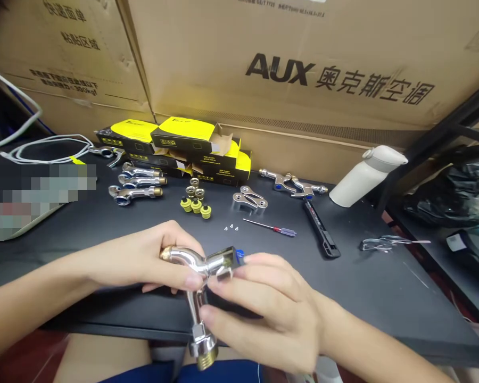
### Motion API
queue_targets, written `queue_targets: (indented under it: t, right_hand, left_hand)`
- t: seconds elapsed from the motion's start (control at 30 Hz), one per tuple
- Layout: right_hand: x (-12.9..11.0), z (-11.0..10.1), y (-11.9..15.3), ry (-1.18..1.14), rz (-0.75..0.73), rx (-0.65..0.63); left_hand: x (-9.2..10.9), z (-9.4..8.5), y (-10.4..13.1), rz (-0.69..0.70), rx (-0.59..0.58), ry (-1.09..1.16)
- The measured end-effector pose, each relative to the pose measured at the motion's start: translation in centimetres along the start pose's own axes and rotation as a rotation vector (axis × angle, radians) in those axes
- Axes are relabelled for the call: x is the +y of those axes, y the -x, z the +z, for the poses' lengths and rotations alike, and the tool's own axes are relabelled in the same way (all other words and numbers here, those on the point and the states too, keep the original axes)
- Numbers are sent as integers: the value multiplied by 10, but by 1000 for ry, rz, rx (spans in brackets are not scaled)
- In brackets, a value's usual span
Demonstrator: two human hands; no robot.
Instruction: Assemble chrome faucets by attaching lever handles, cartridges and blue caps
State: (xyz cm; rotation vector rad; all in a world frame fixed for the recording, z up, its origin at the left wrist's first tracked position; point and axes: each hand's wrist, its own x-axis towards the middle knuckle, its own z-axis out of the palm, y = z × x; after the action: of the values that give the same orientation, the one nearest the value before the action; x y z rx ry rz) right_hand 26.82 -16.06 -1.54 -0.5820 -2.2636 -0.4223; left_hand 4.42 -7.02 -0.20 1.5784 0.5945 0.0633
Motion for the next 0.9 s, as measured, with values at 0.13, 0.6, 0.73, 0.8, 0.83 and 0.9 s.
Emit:
queue_targets:
  t: [0.13, 0.6, 0.73, 0.8, 0.83, 0.9]
  right_hand:
    - [3, 9, 6, -154, 146, -77]
    - [7, 13, 23, -51, 375, 21]
    - [10, 10, 34, 81, 249, -36]
    - [13, 8, 36, 117, 195, -60]
    - [15, 7, 35, 133, 183, -60]
    - [17, 5, 31, 182, 182, -38]
  left_hand:
    - [-2, -2, -2, -26, -122, 19]
    - [-11, 14, -16, 164, 46, 319]
    - [-8, 20, -13, 160, 39, 313]
    - [-7, 20, -12, 157, 47, 307]
    - [-6, 19, -12, 155, 51, 305]
    - [-6, 18, -11, 158, 67, 304]
